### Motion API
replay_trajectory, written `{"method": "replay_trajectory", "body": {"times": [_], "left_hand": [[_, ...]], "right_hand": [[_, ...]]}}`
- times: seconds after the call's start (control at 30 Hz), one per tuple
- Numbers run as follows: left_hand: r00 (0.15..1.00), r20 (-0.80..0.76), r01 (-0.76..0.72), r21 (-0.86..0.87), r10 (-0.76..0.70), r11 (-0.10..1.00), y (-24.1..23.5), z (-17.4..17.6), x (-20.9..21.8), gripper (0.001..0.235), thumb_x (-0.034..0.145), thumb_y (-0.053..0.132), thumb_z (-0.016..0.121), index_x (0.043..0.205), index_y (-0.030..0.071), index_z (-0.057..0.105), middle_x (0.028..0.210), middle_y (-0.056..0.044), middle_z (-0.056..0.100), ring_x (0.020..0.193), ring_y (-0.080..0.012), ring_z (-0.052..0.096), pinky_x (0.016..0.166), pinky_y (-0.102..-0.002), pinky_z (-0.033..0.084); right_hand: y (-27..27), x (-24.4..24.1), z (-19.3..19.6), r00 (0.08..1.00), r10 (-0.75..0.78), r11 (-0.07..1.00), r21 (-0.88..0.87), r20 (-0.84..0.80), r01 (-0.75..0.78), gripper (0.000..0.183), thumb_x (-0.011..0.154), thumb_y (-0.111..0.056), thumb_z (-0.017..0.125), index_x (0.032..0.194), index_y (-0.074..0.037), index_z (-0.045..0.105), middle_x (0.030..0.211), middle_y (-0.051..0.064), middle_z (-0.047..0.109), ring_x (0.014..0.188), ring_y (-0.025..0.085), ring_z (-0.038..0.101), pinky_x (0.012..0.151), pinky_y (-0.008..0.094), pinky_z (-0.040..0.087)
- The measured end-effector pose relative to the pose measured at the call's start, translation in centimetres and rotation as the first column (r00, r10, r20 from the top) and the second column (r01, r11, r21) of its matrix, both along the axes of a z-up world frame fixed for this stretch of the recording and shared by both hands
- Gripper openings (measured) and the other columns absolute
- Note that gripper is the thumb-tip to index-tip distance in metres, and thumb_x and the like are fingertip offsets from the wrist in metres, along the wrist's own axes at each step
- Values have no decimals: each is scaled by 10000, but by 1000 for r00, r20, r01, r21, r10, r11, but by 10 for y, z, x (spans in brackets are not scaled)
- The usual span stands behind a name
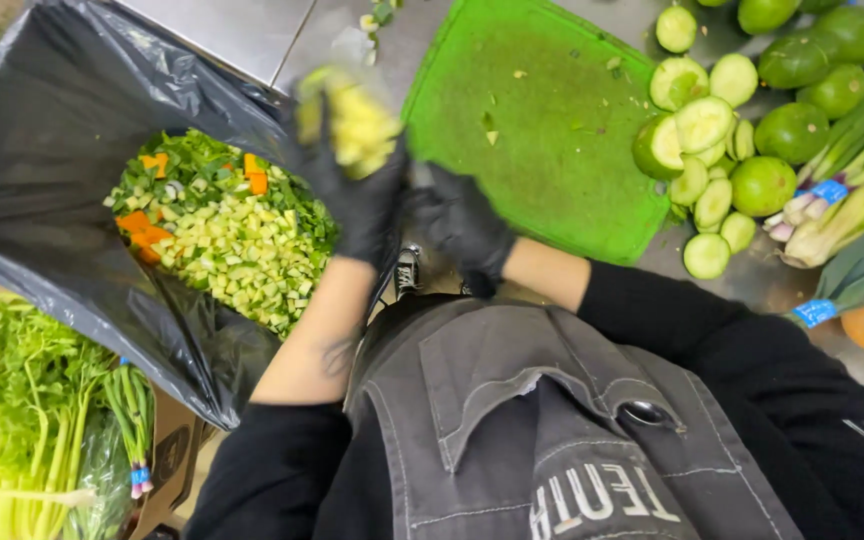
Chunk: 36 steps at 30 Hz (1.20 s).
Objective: Chopping green vegetables and tomatoes into a large bag of mixed produce.
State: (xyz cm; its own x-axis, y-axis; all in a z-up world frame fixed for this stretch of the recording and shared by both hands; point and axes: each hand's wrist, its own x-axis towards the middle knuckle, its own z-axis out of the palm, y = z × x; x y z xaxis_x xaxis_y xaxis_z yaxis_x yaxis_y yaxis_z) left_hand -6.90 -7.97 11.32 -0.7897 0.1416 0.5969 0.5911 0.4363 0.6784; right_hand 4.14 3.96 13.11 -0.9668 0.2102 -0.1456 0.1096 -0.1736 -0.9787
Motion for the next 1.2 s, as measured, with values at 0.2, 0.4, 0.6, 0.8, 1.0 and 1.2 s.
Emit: {"method": "replay_trajectory", "body": {"times": [0.2,0.4,0.6,0.8,1.0,1.2], "left_hand": [[924,9,-371,-217,382,903,-169,-65,-5,818,936,321,904,1556,11,470,1591,-283,452,1479,-420,399,1237,-500,318],[834,282,-439,-184,475,880,-215,-115,-3,485,1050,277,766,1407,0,591,1364,-236,671,1250,-342,641,1083,-430,488],[797,568,-302,79,206,950,-134,-68,-18,171,1045,189,690,1083,27,729,695,-95,655,599,-136,571,591,-305,463],[882,429,195,49,-197,980,-20,-63,-18,249,948,135,757,1179,62,702,869,-101,710,759,-142,644,703,-314,540],[733,363,667,-216,-576,713,108,-62,-9,697,821,159,837,1456,74,563,1310,-214,575,1170,-412,591,965,-483,531],[778,342,628,-418,-527,656,162,-131,-5,228,816,45,696,1036,51,637,1176,-264,585,1078,-452,612,883,-514,545]], "right_hand": [[-36,-24,-33,887,401,692,711,-230,-128,262,1055,-162,668,1300,-118,587,788,83,661,701,129,653,678,310,505],[2,-17,-82,937,345,764,-595,53,-248,237,1172,-140,626,1078,67,559,695,-39,496,576,66,513,526,261,379],[23,3,26,970,175,966,163,167,-203,198,1063,-183,562,1227,-82,604,670,-1,596,501,91,528,461,263,447],[106,55,25,967,-230,971,86,110,221,204,1078,-201,586,1242,-80,587,737,-1,596,550,109,542,484,289,459],[141,121,53,861,-503,863,82,73,498,165,1070,-165,570,1200,-64,587,765,25,586,558,145,545,502,307,465],[153,173,50,729,-660,751,173,181,637,183,1050,-184,565,1187,-71,608,725,24,571,517,144,525,472,300,437]]}}
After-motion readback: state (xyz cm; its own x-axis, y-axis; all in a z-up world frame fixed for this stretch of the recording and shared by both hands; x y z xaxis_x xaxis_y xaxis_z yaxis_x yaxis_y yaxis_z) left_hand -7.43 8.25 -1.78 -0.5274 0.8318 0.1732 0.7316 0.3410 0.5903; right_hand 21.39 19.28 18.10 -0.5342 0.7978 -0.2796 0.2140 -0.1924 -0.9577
